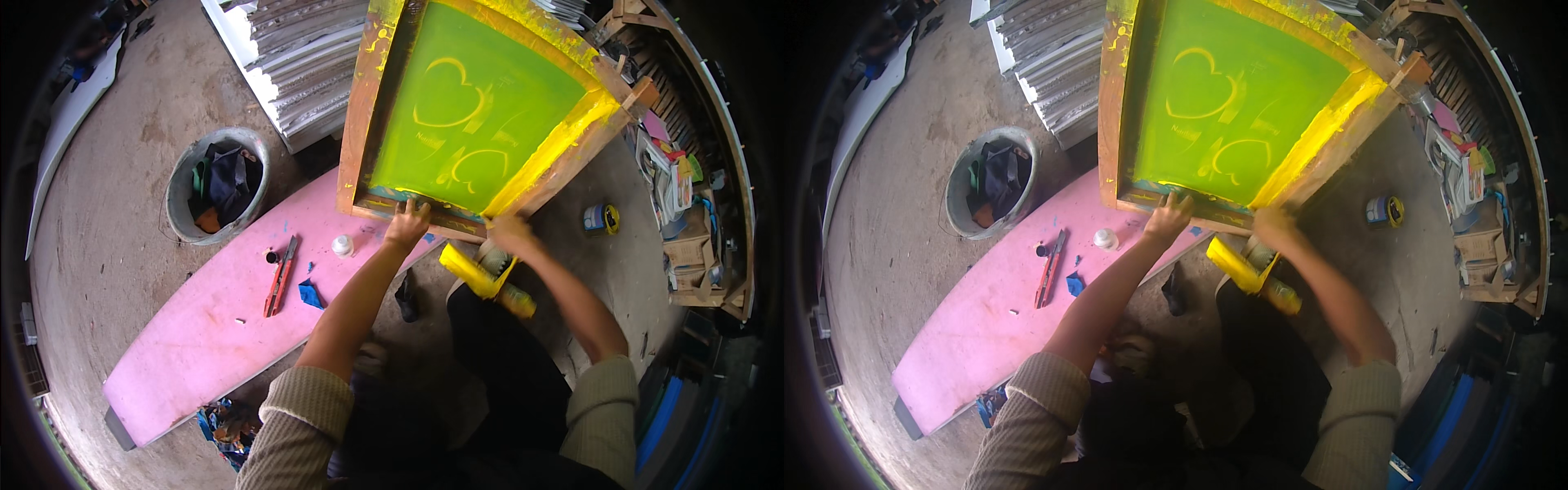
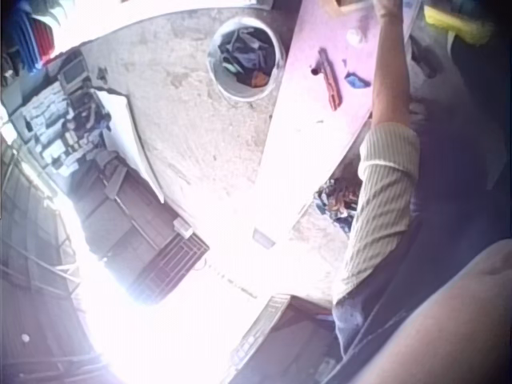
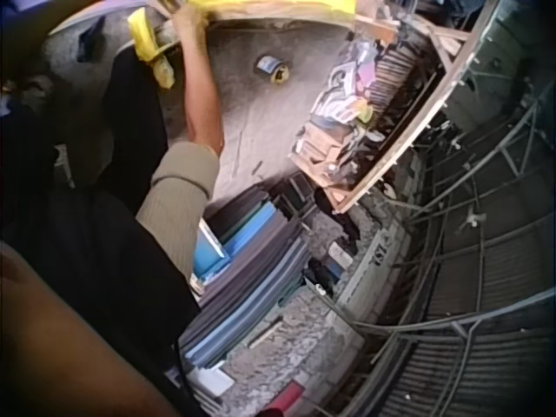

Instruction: The person picks up a wooden frame with a green screen and places it on a pink workbench. They then apply yellow tape around the edges of the frame, pressing it down to secure it.

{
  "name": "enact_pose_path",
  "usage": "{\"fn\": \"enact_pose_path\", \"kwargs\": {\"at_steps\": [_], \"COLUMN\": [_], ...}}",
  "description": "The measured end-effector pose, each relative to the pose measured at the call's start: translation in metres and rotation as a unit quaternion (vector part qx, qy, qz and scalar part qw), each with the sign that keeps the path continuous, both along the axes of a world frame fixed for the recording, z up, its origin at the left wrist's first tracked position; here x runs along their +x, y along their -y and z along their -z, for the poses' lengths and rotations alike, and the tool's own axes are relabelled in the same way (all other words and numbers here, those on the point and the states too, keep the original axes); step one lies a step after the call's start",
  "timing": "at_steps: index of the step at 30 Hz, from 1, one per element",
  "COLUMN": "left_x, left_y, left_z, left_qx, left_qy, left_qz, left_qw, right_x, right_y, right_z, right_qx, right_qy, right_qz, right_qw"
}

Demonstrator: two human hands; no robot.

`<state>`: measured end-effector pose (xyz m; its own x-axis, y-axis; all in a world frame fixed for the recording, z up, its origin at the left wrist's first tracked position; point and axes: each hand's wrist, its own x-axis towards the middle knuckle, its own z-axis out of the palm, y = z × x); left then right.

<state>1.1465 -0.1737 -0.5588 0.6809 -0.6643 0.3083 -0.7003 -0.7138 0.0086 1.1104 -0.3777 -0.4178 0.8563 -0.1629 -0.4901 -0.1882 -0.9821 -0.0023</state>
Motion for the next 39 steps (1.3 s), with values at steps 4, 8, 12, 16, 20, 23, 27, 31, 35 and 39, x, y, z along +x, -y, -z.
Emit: {"fn": "enact_pose_path", "kwargs": {"at_steps": [4,8,12,16,20,23,27,31,35,39], "left_x": [0.007,0.015,0.011,0.009,0.005,0.005,0.017,0.023,0.013,0.005], "left_y": [-0.006,-0.006,-0.007,-0.009,-0.009,-0.006,-0.014,-0.020,-0.016,-0.023], "left_z": [-0.010,0.001,0.000,-0.002,-0.021,-0.030,-0.024,-0.012,-0.014,-0.015], "left_qx": [0.096,0.038,0.019,0.046,0.071,0.071,0.048,0.060,0.058,0.056], "left_qy": [-0.085,-0.062,-0.061,-0.067,-0.124,-0.161,-0.151,-0.157,-0.141,-0.116], "left_qz": [-0.010,-0.009,-0.009,-0.014,0.005,0.001,0.004,-0.006,-0.006,-0.005], "left_qw": [0.992,0.997,0.998,0.997,0.990,0.984,0.987,0.986,0.988,0.992], "right_x": [-0.012,-0.014,-0.028,-0.036,-0.034,-0.035,-0.024,-0.012,-0.016,-0.018], "right_y": [0.026,0.018,0.028,0.019,0.024,0.026,0.027,0.036,0.035,0.041], "right_z": [-0.082,-0.104,-0.160,-0.232,-0.255,-0.245,-0.246,-0.226,-0.223,-0.217], "right_qx": [-0.003,-0.020,-0.039,-0.067,-0.045,-0.036,-0.023,0.049,0.071,0.105], "right_qy": [0.033,0.071,0.100,0.127,0.220,0.244,0.293,0.391,0.388,0.388], "right_qz": [-0.019,-0.025,-0.042,0.002,-0.037,-0.008,0.031,-0.040,-0.025,-0.047], "right_qw": [0.999,0.997,0.993,0.990,0.974,0.969,0.955,0.918,0.919,0.914]}}
